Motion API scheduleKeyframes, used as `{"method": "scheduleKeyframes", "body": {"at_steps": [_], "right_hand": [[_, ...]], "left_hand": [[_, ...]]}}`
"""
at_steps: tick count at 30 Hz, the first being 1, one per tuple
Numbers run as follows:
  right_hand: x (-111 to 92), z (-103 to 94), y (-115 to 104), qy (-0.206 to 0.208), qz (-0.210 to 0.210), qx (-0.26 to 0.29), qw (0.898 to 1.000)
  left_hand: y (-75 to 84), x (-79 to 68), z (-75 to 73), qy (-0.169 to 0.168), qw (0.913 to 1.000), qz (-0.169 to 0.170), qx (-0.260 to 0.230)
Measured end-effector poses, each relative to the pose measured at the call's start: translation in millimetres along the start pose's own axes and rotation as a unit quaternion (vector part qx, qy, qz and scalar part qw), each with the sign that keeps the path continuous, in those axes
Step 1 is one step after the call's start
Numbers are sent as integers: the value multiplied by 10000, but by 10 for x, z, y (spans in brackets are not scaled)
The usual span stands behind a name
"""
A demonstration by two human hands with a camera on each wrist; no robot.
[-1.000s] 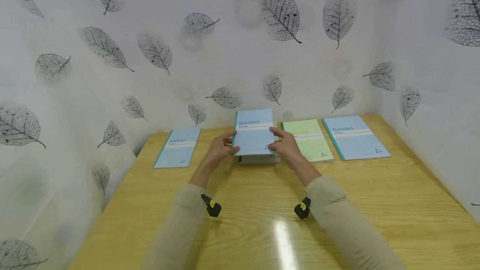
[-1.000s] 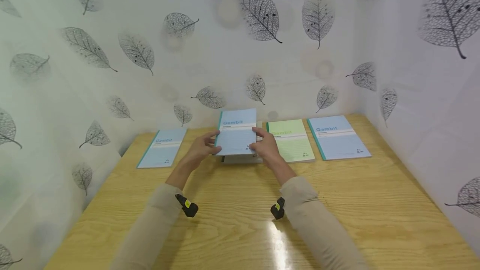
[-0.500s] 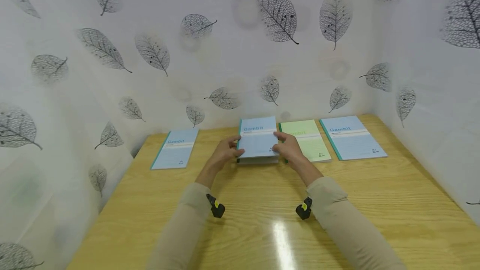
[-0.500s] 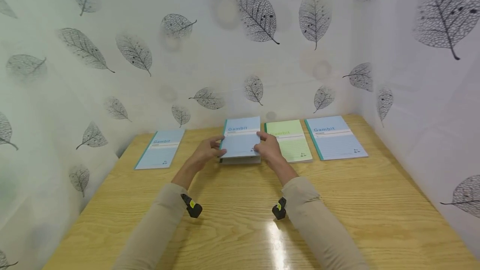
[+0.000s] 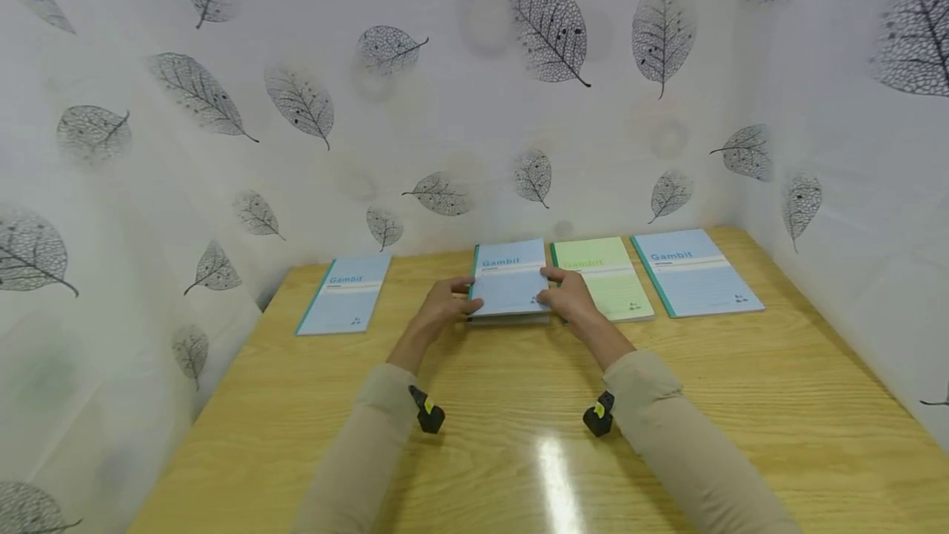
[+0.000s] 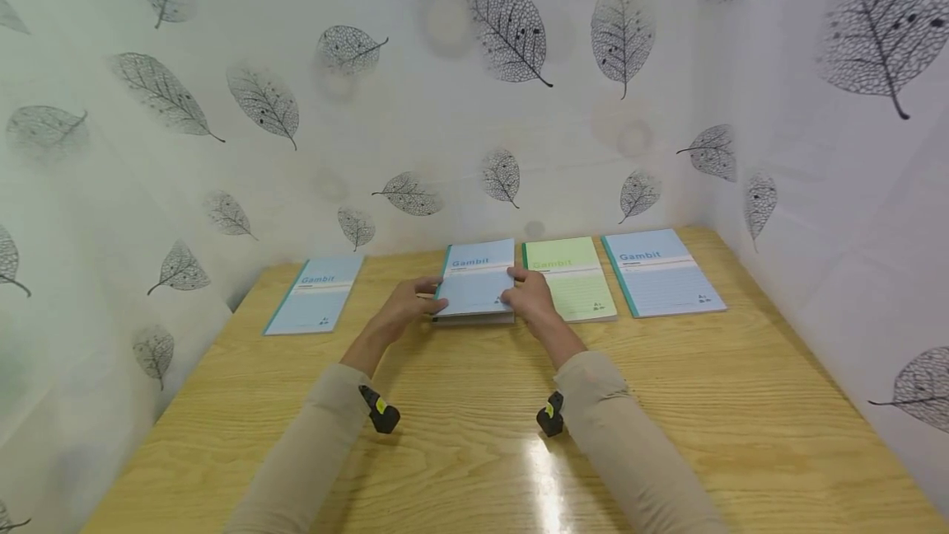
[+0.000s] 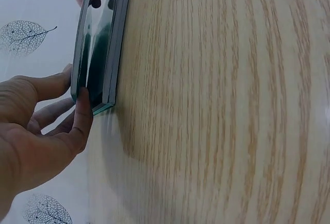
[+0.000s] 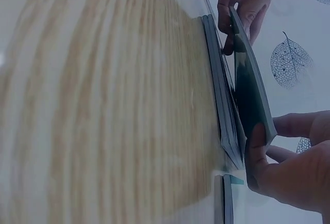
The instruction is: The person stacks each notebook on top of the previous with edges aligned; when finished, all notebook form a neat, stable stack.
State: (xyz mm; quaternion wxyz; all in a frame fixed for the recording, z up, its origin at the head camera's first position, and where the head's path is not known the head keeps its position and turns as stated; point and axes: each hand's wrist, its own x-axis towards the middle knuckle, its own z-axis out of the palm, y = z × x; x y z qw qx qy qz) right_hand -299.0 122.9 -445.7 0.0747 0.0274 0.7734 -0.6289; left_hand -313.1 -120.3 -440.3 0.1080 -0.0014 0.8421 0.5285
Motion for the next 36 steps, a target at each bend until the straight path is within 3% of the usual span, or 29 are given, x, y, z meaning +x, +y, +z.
{"method": "scheduleKeyframes", "body": {"at_steps": [13,22,36], "right_hand": [[29,35,42,345,-57,-254,9991],[70,74,63,335,-82,-317,9989],[93,123,52,357,-108,-729,9966]], "left_hand": [[-19,4,18,131,9986,352,368],[-29,30,47,386,9969,339,604],[-53,42,88,397,9947,344,888]]}}
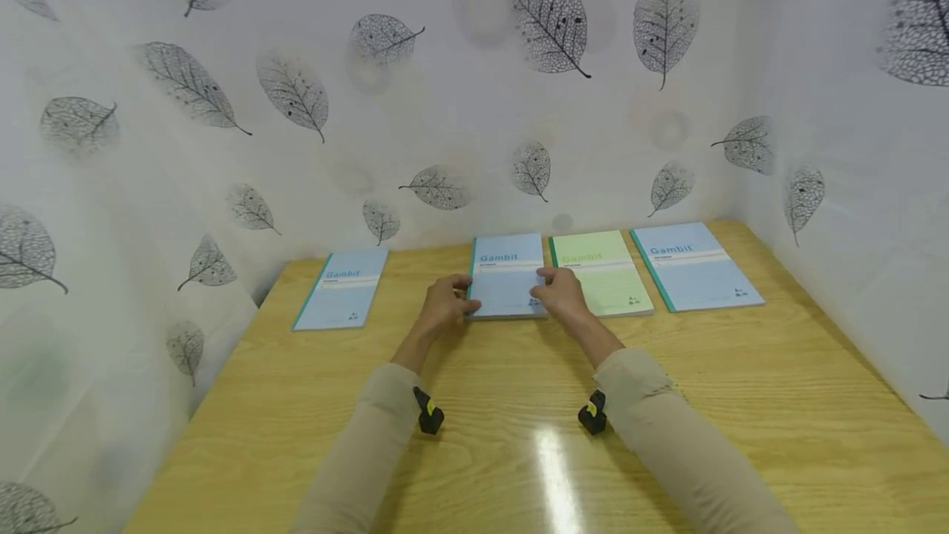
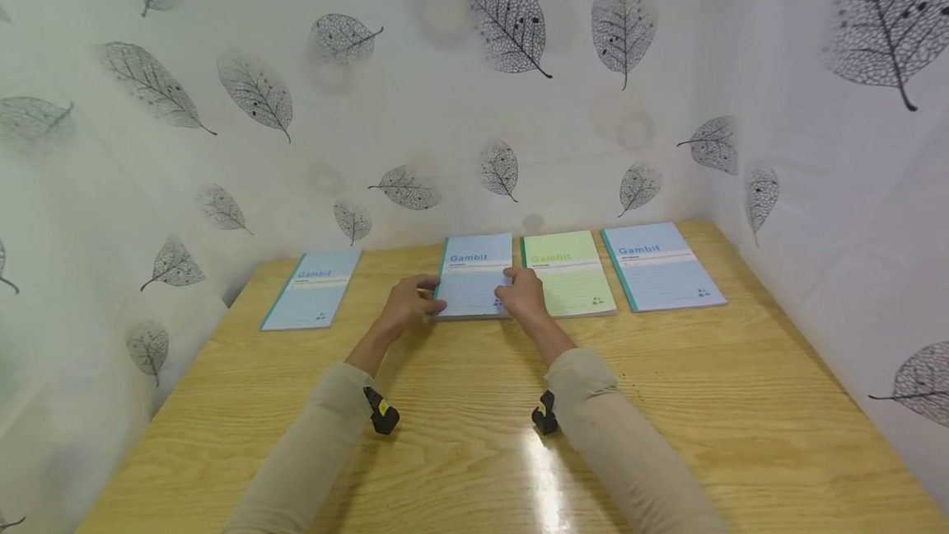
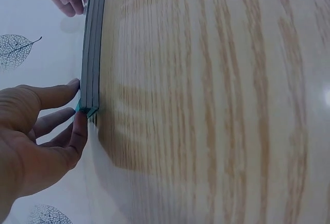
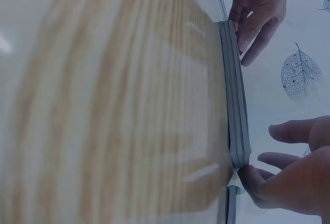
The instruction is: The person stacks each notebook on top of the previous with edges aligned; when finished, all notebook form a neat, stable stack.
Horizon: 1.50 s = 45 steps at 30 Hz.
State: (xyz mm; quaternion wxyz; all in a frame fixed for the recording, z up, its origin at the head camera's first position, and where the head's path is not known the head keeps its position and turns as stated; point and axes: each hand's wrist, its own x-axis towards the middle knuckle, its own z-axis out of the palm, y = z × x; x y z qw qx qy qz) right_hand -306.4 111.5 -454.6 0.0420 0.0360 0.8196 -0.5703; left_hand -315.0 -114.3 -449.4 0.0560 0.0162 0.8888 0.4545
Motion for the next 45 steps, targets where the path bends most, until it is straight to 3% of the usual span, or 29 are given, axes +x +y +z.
{"method": "scheduleKeyframes", "body": {"at_steps": [30,39,45], "right_hand": [[44,-55,18,-458,20,78,9989],[30,-53,11,-422,-7,75,9991],[11,3,-45,-177,-206,123,9996]], "left_hand": [[-55,11,38,76,9995,228,192],[-59,-1,44,84,9994,274,198],[-89,-37,-19,113,9994,312,121]]}}
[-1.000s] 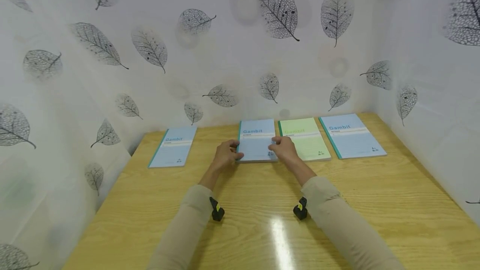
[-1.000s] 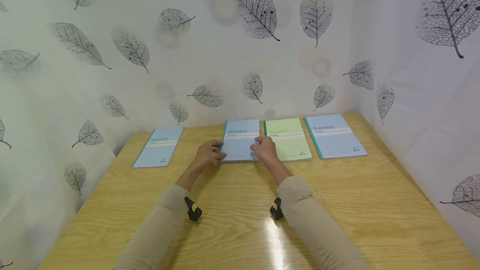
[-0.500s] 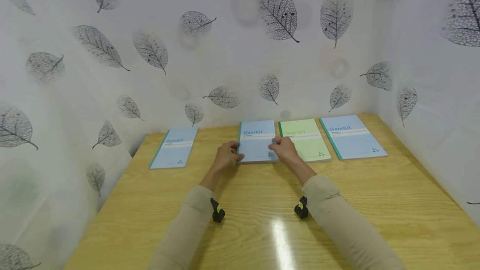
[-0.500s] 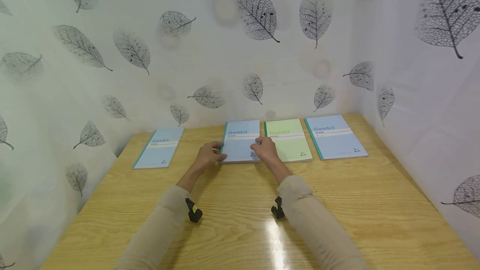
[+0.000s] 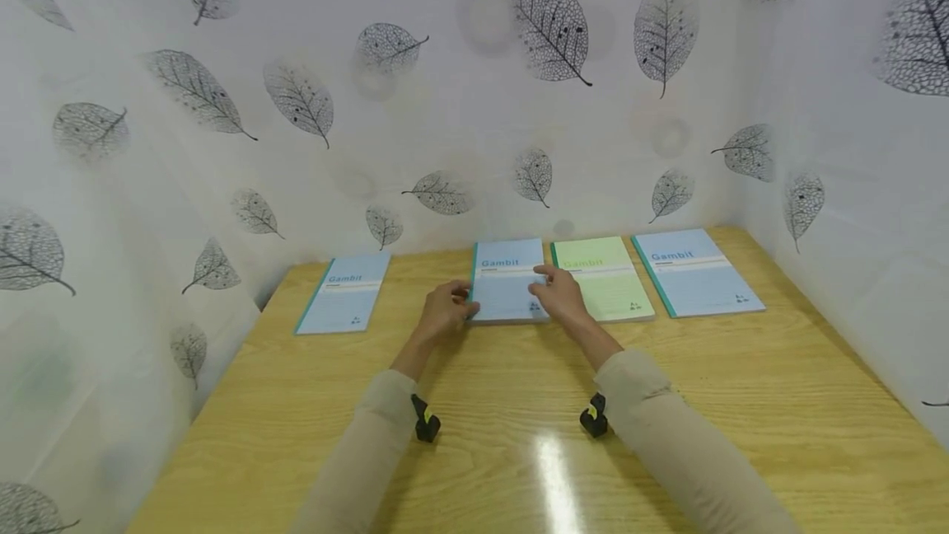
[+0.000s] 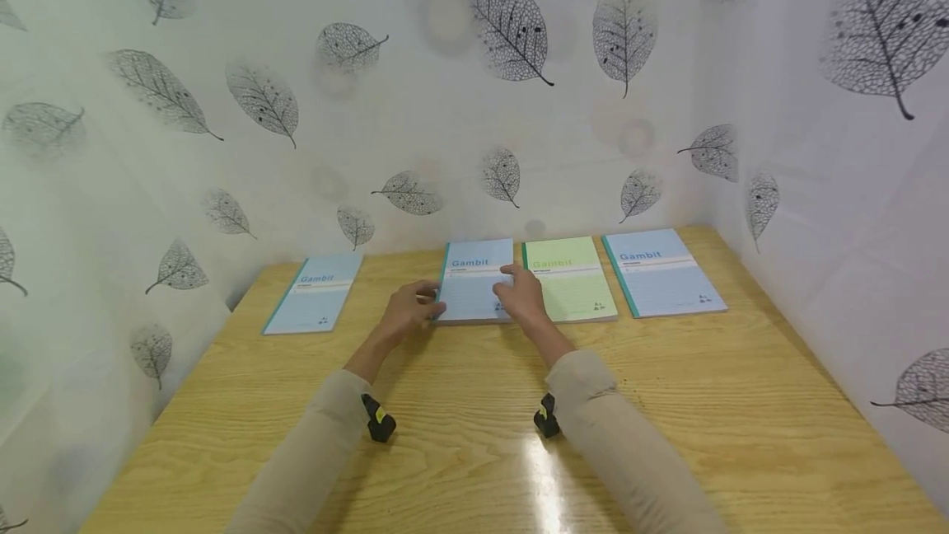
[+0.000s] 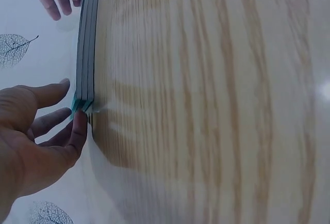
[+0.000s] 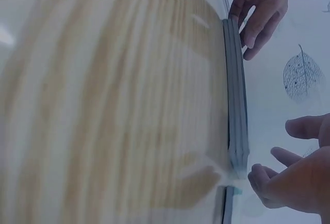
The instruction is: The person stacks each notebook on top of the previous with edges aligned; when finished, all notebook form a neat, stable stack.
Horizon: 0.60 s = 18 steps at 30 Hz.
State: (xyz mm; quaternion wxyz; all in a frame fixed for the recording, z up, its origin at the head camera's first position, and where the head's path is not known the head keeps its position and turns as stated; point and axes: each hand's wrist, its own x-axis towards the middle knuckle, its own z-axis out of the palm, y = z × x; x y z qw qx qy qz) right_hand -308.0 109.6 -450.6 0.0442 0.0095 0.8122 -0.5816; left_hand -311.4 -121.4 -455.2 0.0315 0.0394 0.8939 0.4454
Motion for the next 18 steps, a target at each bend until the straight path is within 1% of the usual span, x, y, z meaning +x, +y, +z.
{"method": "scheduleKeyframes", "body": {"at_steps": [3,6,10,14,18], "right_hand": [[2,73,-64,66,-235,75,9997],[0,136,-130,-38,-428,246,9988],[-15,230,-196,-395,-620,500,9960],[-21,370,-229,-781,-823,481,9924],[-51,513,-274,-1112,-857,401,9893]], "left_hand": [[-63,-17,-88,98,9999,40,-123],[-133,-27,-182,146,9997,69,-209],[-213,-67,-328,173,9998,17,-136],[-297,-110,-505,270,9995,-157,54],[-385,-176,-719,394,9987,-306,78]]}}
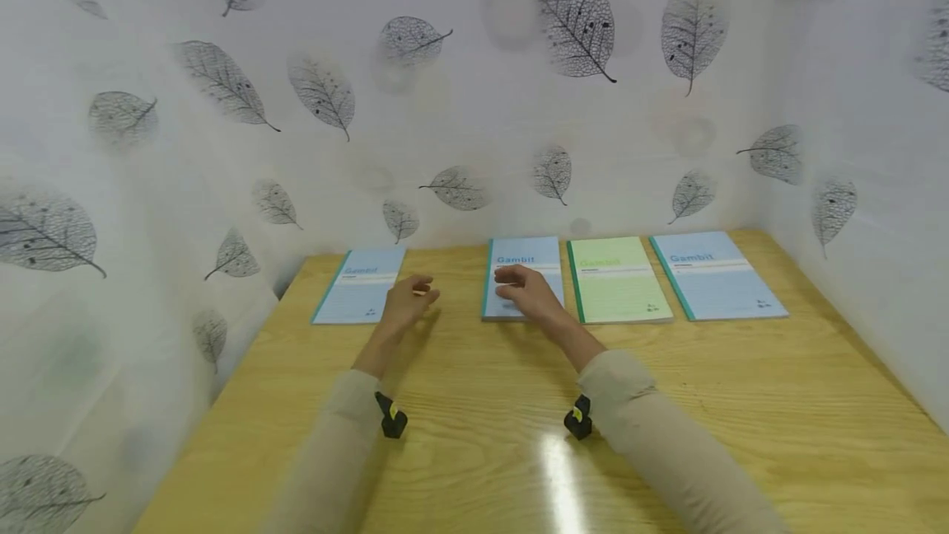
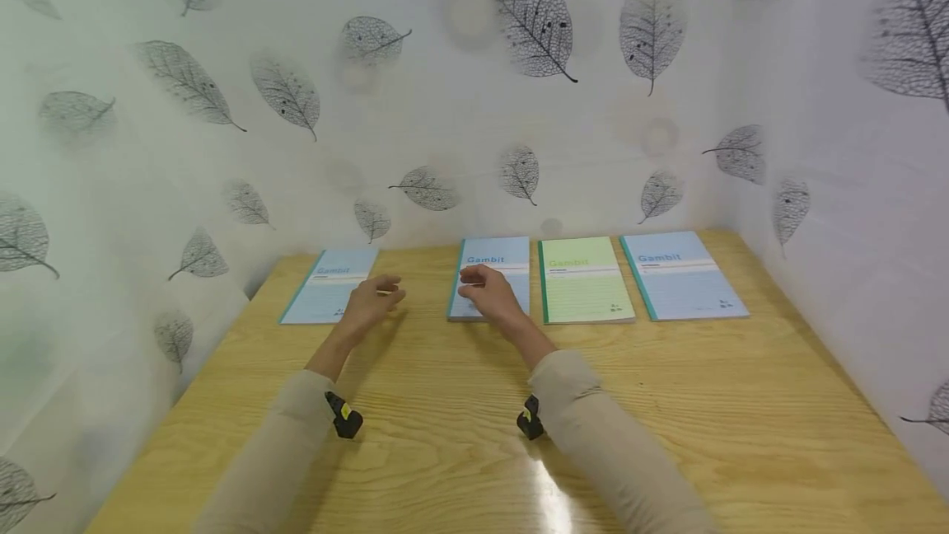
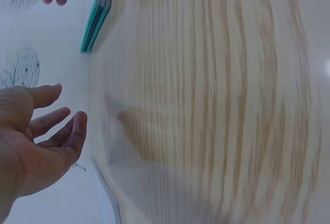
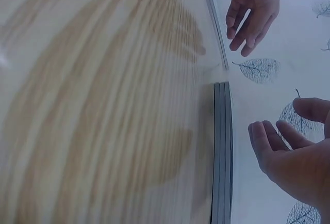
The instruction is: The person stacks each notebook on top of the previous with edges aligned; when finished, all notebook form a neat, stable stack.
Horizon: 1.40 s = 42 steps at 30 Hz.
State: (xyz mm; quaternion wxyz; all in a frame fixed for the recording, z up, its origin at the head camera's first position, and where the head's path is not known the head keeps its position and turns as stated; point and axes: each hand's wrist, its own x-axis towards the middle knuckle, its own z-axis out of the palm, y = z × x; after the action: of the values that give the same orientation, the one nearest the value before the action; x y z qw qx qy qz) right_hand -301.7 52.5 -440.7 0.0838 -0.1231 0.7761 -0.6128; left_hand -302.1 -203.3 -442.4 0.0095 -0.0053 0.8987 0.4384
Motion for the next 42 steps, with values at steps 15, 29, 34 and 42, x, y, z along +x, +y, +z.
{"method": "scheduleKeyframes", "body": {"at_steps": [15,29,34,42], "right_hand": [[81,462,-64,-494,13,-149,9987],[97,828,-85,-1343,285,357,9899],[132,939,-105,-1492,465,486,9865],[192,1115,-126,-1441,640,785,9844]], "left_hand": [[-529,-103,-678,658,9955,-340,584],[-892,-257,-1004,1672,9740,-1409,592],[-949,-282,-1043,1538,9724,-1619,672],[-990,-185,-1042,1395,9754,-1649,436]]}}
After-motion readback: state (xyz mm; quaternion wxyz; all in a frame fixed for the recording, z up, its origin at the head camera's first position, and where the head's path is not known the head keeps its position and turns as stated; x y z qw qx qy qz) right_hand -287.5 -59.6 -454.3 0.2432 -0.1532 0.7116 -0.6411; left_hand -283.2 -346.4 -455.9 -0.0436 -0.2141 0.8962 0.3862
